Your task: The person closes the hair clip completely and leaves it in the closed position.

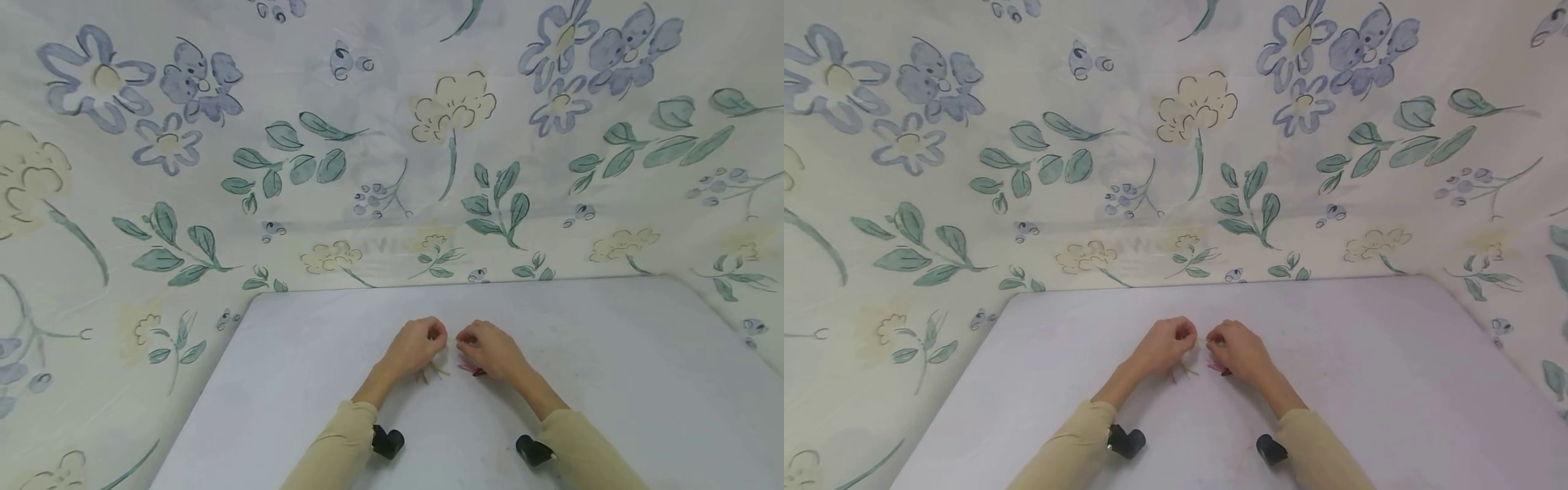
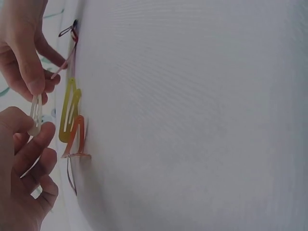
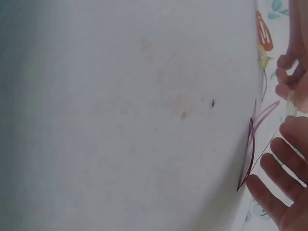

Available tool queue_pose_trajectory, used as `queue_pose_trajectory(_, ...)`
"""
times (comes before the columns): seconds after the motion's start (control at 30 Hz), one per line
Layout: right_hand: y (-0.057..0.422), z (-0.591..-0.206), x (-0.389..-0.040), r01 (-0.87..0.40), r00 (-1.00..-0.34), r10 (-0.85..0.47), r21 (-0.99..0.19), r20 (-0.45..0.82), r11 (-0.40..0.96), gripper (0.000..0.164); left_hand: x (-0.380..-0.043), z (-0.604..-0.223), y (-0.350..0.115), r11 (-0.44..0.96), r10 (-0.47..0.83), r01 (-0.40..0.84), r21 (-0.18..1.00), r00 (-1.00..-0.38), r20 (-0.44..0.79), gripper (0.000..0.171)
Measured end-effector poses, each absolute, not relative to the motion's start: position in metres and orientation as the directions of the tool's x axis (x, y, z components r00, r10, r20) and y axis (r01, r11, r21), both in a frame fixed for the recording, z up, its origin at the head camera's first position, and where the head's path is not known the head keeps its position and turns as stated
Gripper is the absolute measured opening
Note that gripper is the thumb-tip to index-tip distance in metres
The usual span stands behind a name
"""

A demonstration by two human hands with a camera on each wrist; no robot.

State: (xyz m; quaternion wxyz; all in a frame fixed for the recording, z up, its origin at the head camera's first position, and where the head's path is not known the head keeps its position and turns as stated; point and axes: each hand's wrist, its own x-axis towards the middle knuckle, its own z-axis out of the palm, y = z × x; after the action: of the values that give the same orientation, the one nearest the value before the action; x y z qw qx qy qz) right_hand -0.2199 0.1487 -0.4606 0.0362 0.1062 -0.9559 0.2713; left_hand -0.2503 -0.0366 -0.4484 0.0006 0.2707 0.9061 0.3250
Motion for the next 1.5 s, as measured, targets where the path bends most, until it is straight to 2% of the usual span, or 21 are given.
queue_pose_trajectory(0.3, 0.143, -0.456, -0.219, -0.207, -0.977, -0.135, -0.608, 0.162, 0.767, 0.019, -0.252, -0.446, -0.039, 0.569, 0.436, 0.441, 0.694, -0.877, 0.200, 0.006)
queue_pose_trajectory(0.6, 0.137, -0.443, -0.218, -0.367, -0.918, -0.145, -0.654, 0.369, 0.662, 0.015, -0.247, -0.433, -0.044, 0.448, 0.338, 0.457, 0.769, -0.882, 0.328, 0.007)
queue_pose_trajectory(0.97, 0.126, -0.427, -0.211, -0.457, -0.857, -0.089, -0.670, 0.507, 0.585, 0.011, -0.234, -0.421, -0.046, 0.340, 0.229, 0.406, 0.848, -0.911, 0.344, 0.006)
queue_pose_trajectory(1.3, 0.121, -0.426, -0.199, -0.466, -0.843, -0.048, -0.682, 0.536, 0.563, 0.013, -0.220, -0.422, -0.046, 0.263, 0.160, 0.354, 0.898, -0.933, 0.321, 0.006)
queue_pose_trajectory(1.5, 0.120, -0.434, -0.194, -0.433, -0.864, -0.034, -0.707, 0.503, 0.558, 0.017, -0.217, -0.428, -0.047, 0.227, 0.150, 0.332, 0.916, -0.941, 0.303, 0.006)
